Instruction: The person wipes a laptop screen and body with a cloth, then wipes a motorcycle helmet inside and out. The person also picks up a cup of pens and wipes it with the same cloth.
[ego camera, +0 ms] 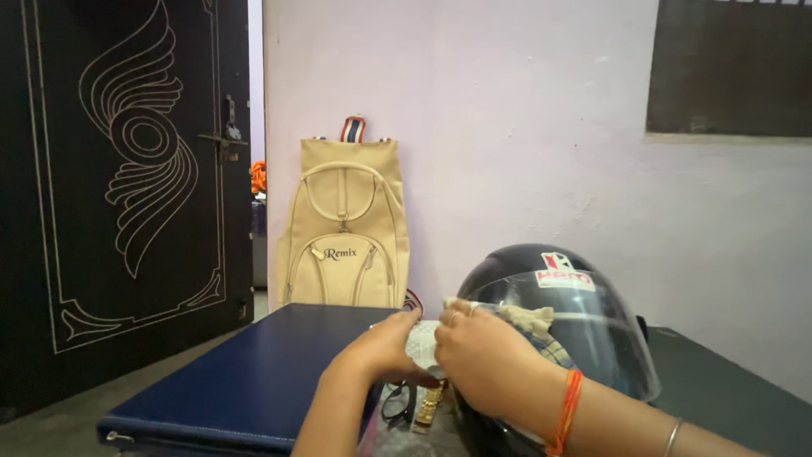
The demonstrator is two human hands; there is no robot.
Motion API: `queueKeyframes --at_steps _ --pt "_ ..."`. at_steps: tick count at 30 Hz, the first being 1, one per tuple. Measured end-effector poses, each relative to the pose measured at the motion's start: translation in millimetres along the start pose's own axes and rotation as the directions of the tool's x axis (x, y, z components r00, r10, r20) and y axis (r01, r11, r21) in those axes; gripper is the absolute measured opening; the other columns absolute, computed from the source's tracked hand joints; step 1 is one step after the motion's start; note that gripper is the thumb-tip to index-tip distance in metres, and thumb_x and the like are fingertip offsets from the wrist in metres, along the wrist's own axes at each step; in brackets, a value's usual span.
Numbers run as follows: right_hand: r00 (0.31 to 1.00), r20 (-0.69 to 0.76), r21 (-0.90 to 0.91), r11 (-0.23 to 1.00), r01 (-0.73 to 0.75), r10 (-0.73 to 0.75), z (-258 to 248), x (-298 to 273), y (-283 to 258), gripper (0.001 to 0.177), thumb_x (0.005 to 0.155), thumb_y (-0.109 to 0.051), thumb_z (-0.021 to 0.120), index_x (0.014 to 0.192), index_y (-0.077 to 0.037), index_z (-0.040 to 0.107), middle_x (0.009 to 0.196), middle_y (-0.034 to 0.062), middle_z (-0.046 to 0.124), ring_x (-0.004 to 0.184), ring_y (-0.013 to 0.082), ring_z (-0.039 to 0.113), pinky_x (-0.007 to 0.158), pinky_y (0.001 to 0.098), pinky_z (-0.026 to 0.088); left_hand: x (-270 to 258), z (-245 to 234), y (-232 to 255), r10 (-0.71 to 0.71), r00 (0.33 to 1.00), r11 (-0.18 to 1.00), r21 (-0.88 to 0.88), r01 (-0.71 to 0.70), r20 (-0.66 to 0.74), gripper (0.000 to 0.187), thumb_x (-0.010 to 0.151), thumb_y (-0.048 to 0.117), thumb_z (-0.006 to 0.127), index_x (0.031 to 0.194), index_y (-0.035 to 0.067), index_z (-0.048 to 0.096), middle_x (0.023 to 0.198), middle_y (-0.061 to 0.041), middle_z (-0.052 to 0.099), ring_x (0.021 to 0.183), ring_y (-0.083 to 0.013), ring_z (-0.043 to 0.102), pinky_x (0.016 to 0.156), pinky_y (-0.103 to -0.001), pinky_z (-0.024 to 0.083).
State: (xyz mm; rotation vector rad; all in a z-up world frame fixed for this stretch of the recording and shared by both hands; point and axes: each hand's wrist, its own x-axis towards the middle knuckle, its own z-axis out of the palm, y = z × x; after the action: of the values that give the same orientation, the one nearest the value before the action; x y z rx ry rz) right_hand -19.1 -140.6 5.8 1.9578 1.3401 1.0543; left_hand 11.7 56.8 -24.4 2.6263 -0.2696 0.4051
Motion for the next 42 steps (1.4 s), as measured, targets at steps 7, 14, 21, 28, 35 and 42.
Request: queueKeyframes --at_steps 7,14,21,28,35,42 --pt "0.989 0.026 0.095 0.985 -0.146 0.144 24 24 25 0.021 0.078 -0.014 0.064 0.095 -0.005 0.072 0.103 0.0123 0.065 0.104 0.0297 0.062 0.086 0.0406 0.051 -2 -4 -8 0.016 0.998 0.987 -0.163 -0.005 0.067 0.078 0.057 0.041 0.088 0.125 0.007 0.068 0.119 -0.012 0.076 0.108 -0.026 0.072 0.094 -0.036 0.055" --pt "0.994 0.101 0.038 0.998 0.042 -0.046 52 6 -31 0.026 0.084 -0.02 0.06 0.096 0.0 0.072 0.104 0.0153 0.064 0.105 0.0331 0.059 0.093 0.0424 0.046 -3 0 -11 -0.066 0.987 0.997 0.039 0.061 0.149 0.075 0.064 0.041 0.089 0.126 0.008 0.066 0.123 -0.015 0.07 0.112 -0.0296 0.068 0.095 -0.04 0.054" --pt "0.995 0.092 -0.035 0.999 0.033 -0.029 65 6 -34 0.028 0.078 -0.021 0.059 0.094 -0.003 0.073 0.104 0.0166 0.065 0.106 0.0351 0.058 0.095 0.0442 0.044 3 11 -27 -0.134 0.973 0.982 0.154 0.106 0.187 0.077 0.065 0.044 0.086 0.127 0.004 0.065 0.129 -0.019 0.07 0.119 -0.0336 0.067 0.099 -0.041 0.055" --pt "0.979 0.039 0.201 0.961 0.19 -0.202 47 -26 -32 0.042 0.08 -0.018 0.06 0.113 0.006 0.067 0.125 0.0209 0.061 0.118 0.0372 0.057 0.101 0.0467 0.044 4 11 -29 -0.095 0.985 0.984 0.164 0.071 0.142 0.072 0.078 0.047 0.079 0.133 0.005 0.062 0.135 -0.019 0.064 0.126 -0.0337 0.061 0.105 -0.04 0.049" --pt "0.989 -0.117 0.302 0.952 -0.047 0.086 -6 -45 24 0.059 0.073 -0.02 0.073 0.129 -0.004 0.064 0.142 0.0155 0.058 0.126 0.0346 0.055 0.097 0.0456 0.045 -1 -1 -4 0.084 0.995 0.996 0.048 -0.082 -0.052 0.077 0.078 0.039 0.078 0.142 0.008 0.05 0.143 -0.017 0.055 0.133 -0.0318 0.053 0.108 -0.039 0.043" --pt "0.948 -0.309 0.353 0.935 0.038 0.079 -17 -68 23 0.065 0.064 -0.02 0.078 0.127 -0.01 0.067 0.136 0.0098 0.063 0.129 0.032 0.058 0.104 0.0457 0.044 -5 -8 42 0.376 0.835 0.924 0.1 -0.368 -0.401 0.054 0.092 0.022 0.058 0.144 0.008 0.051 0.15 -0.016 0.051 0.136 -0.0328 0.049 0.111 -0.041 0.038"
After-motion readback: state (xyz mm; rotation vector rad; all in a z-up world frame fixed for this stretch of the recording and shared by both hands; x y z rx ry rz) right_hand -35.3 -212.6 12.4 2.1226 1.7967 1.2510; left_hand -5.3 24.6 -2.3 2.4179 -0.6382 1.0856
